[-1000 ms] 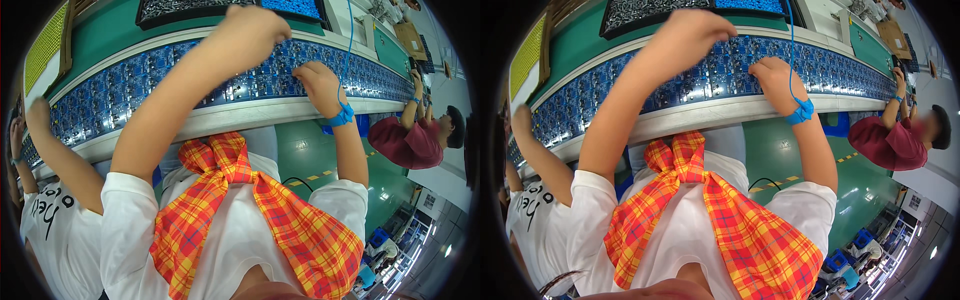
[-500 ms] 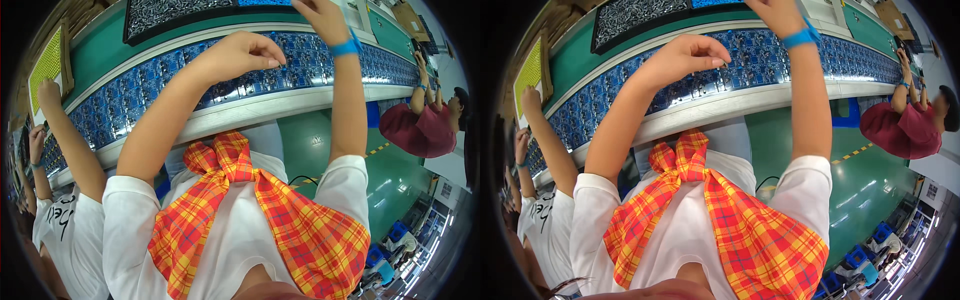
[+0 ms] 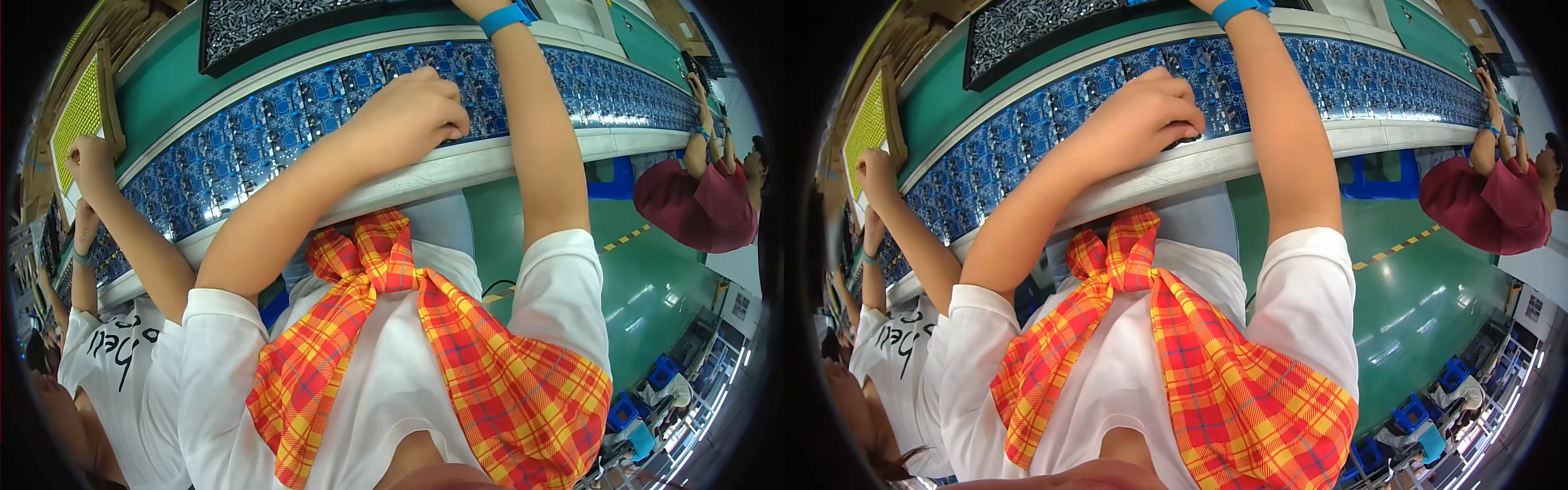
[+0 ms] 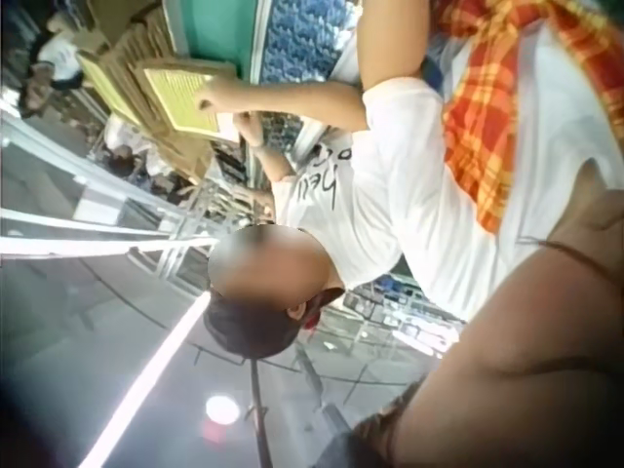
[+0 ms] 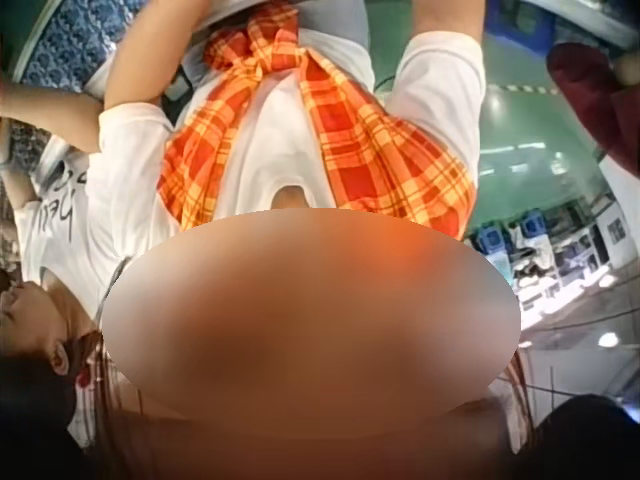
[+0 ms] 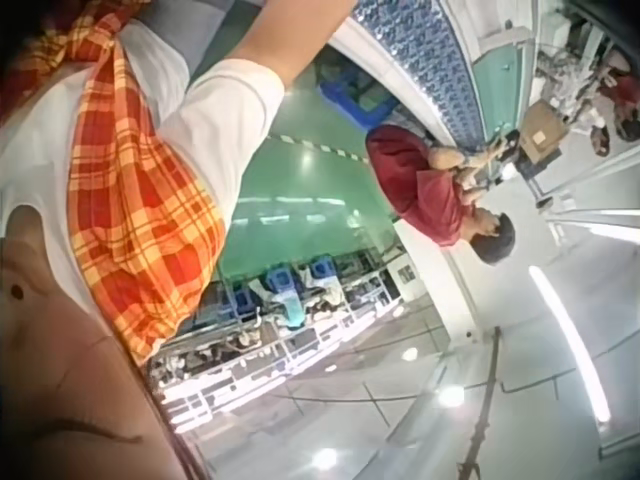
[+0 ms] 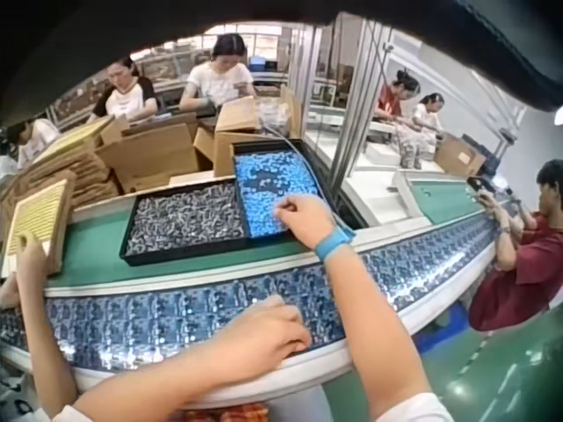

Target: The person assembles circuit boards on an assembly line by taking electronic components from trays, inserting them into the boards, and pressing them into place by hand.

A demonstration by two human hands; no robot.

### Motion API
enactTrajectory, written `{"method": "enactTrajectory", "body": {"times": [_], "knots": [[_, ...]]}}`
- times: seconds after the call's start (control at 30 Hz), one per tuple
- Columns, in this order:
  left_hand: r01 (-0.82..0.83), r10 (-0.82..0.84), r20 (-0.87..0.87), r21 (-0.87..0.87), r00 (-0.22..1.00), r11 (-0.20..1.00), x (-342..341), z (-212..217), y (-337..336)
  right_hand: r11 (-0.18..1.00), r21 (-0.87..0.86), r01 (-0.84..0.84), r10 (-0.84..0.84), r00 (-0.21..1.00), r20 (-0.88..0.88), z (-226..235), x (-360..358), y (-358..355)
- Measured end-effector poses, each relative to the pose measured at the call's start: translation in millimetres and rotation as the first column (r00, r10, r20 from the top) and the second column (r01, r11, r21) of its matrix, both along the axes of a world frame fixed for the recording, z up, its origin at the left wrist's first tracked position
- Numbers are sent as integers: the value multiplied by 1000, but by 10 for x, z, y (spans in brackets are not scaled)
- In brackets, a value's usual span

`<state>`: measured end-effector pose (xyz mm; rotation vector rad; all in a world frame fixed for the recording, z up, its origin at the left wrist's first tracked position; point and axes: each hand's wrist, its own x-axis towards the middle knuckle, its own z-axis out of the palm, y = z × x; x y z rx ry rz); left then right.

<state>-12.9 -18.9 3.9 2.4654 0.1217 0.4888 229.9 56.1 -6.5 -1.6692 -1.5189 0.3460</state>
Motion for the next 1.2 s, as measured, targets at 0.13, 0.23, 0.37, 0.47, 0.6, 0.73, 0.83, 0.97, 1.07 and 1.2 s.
{"method": "enactTrajectory", "body": {"times": [0.13,0.23,0.37,0.47,0.6,0.73,0.83,0.97,1.07,1.2], "knots": [[-36,35,9,154,999,987,4,-21,-71,1000,1,28,-28,999,-29,117,-46,-58],[-55,53,14,207,998,977,20,-30,-89,999,16,45,-44,998,-40,117,-52,-79],[-60,58,16,240,998,969,48,-22,-118,996,63,58,-55,997,-47,104,-25,-95],[-64,62,15,281,998,958,45,12,-131,996,63,69,-69,998,-3,108,-11,-107],[-32,42,-18,374,999,927,20,49,-131,994,110,27,-13,993,-118,67,3,-129],[-22,23,4,363,1000,931,29,38,-117,991,130,43,-18,982,-188,24,54,-111],[1,7,-27,308,1000,951,40,13,-110,987,158,33,16,954,-299,-26,97,-96],[-9,25,-38,373,999,928,40,39,-135,991,131,12,24,962,-271,18,106,-133],[-18,28,-23,346,999,938,48,10,-113,993,120,-4,31,976,-215,46,147,-169],[-39,34,19,367,999,929,59,-34,-134,995,102,-4,30,966,-256,55,176,-224]]}}
